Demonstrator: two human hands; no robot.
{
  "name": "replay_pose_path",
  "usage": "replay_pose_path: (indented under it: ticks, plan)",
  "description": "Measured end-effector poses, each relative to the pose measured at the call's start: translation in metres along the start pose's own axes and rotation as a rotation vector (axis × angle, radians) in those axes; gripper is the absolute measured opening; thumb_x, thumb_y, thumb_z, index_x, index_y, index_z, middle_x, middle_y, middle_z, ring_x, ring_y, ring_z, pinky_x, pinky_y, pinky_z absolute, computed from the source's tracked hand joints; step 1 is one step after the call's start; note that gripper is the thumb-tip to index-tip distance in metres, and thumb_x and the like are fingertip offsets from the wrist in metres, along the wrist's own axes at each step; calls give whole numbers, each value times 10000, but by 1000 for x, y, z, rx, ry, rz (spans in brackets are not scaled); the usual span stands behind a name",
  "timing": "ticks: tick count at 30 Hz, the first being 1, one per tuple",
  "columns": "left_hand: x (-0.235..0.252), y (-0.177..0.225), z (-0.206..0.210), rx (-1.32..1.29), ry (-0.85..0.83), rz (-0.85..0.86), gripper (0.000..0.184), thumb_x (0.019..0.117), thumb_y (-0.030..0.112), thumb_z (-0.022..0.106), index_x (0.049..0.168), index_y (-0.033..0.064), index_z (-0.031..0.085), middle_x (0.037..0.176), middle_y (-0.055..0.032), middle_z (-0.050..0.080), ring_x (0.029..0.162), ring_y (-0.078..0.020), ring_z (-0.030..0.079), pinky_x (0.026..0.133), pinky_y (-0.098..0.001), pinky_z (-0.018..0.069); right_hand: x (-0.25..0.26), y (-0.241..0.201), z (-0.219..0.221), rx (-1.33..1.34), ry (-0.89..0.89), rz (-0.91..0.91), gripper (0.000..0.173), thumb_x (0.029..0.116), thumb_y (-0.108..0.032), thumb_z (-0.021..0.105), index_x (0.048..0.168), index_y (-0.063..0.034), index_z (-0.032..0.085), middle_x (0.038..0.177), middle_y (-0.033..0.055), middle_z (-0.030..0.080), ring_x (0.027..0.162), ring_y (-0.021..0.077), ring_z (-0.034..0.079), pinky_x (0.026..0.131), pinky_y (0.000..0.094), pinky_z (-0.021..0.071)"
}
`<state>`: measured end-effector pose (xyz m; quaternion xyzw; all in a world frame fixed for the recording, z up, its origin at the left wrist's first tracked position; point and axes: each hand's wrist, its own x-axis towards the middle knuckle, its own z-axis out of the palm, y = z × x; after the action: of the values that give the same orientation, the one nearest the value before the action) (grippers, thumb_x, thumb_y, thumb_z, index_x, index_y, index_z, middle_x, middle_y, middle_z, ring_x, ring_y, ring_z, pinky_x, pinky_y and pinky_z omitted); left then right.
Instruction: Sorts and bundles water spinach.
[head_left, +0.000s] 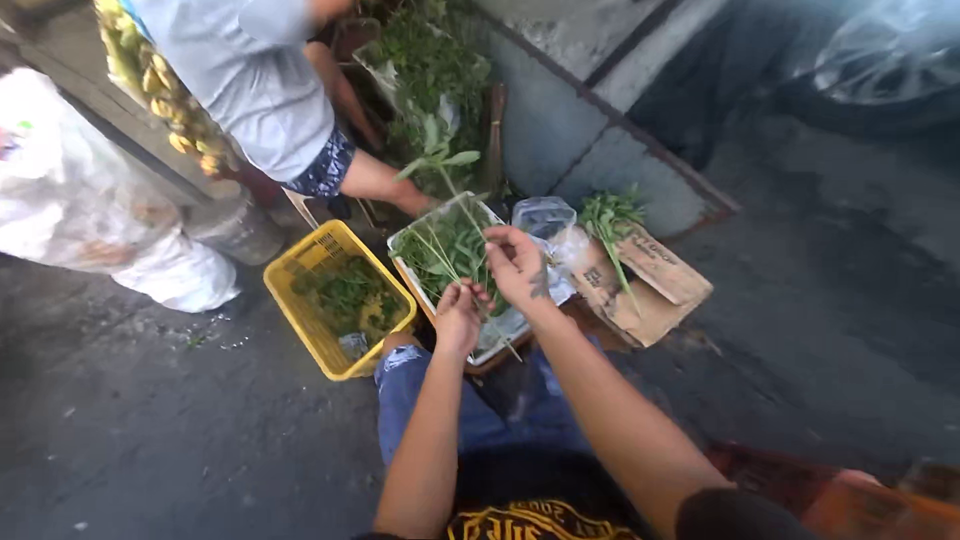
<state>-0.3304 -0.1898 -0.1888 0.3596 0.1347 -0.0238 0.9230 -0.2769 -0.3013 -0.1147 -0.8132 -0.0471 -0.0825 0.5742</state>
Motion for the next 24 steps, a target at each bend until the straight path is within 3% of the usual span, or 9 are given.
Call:
replay_pose_path:
  ticks: [3, 6, 9, 12, 14, 17, 19, 21, 24]
  plan:
    - [-12, -1, 15, 63, 27, 27, 197, 1099, 90, 399, 1156, 33, 579, 999, -121, 699, 862, -236, 710, 778, -429, 614, -24, 3, 0, -8, 6, 19, 159, 994, -153, 664, 1143, -99, 682, 957, 59, 715, 707, 171, 693, 628, 386, 622]
    - [-15, -9, 14, 142, 56, 37, 212, 1103, 143, 431, 1216, 70, 595, 1042, -96, 687, 891, -213, 682, 771, -411, 592, -40, 14, 2, -121, 14, -5, 153, 946, -150, 724, 1086, -93, 698, 936, 41, 734, 744, 147, 711, 693, 380, 630]
    - [-13, -15, 11, 173, 91, 31, 181, 1096, 155, 468, 1185, 88, 611, 1028, -77, 687, 873, -185, 675, 754, -380, 584, -48, 25, 2, -261, -19, -3, 115, 912, -167, 767, 1001, -106, 731, 903, 42, 742, 794, 170, 720, 754, 445, 617]
    - [-11, -20, 10, 129, 118, 31, 161, 1083, 129, 492, 1163, 91, 627, 1063, -73, 689, 899, -187, 677, 778, -380, 586, -48, 32, -2, -341, -106, -21, 69, 917, -130, 742, 972, -98, 770, 1004, 92, 729, 929, 229, 703, 851, 474, 591]
    - [-11, -22, 10, 94, 132, 19, 165, 1092, 135, 465, 1158, 98, 612, 1074, -66, 686, 907, -178, 678, 796, -372, 586, -48, 36, -10, -335, -253, -32, 103, 944, -102, 701, 1006, -90, 782, 1122, 129, 692, 1032, 255, 673, 910, 472, 573]
    - [-10, -18, 5, -10, 176, -8, 175, 1113, 148, 387, 1173, 92, 541, 1114, -115, 706, 967, -248, 711, 853, -426, 590, -43, 54, -34, -148, -397, 24, 239, 1049, -231, 582, 1086, -86, 769, 1210, 95, 682, 1125, 213, 648, 989, 452, 541]
    - [-6, -7, 0, -68, 201, -6, 184, 1128, 173, 343, 1212, 97, 488, 1099, -131, 691, 994, -309, 715, 903, -523, 588, -43, 67, -56, 68, -308, 189, 392, 1092, -368, 456, 1221, -100, 711, 1267, 67, 685, 1167, 204, 644, 1005, 461, 535]
    - [-4, 3, -6, -86, 212, 21, 167, 1127, 183, 344, 1194, 125, 485, 1043, -94, 667, 952, -291, 708, 895, -547, 586, -50, 80, -73, 255, -171, 344, 533, 1093, -495, 353, 1319, -114, 650, 1266, 65, 692, 1178, 217, 649, 993, 460, 538]
    - [3, 13, -10, -116, 198, 62, 140, 1119, 162, 379, 1175, 135, 504, 1029, -83, 661, 948, -289, 704, 901, -554, 585, -70, 96, -73, 389, -10, 429, 642, 1085, -548, 257, 1332, -79, 619, 1192, 99, 704, 1087, 238, 682, 918, 452, 572]
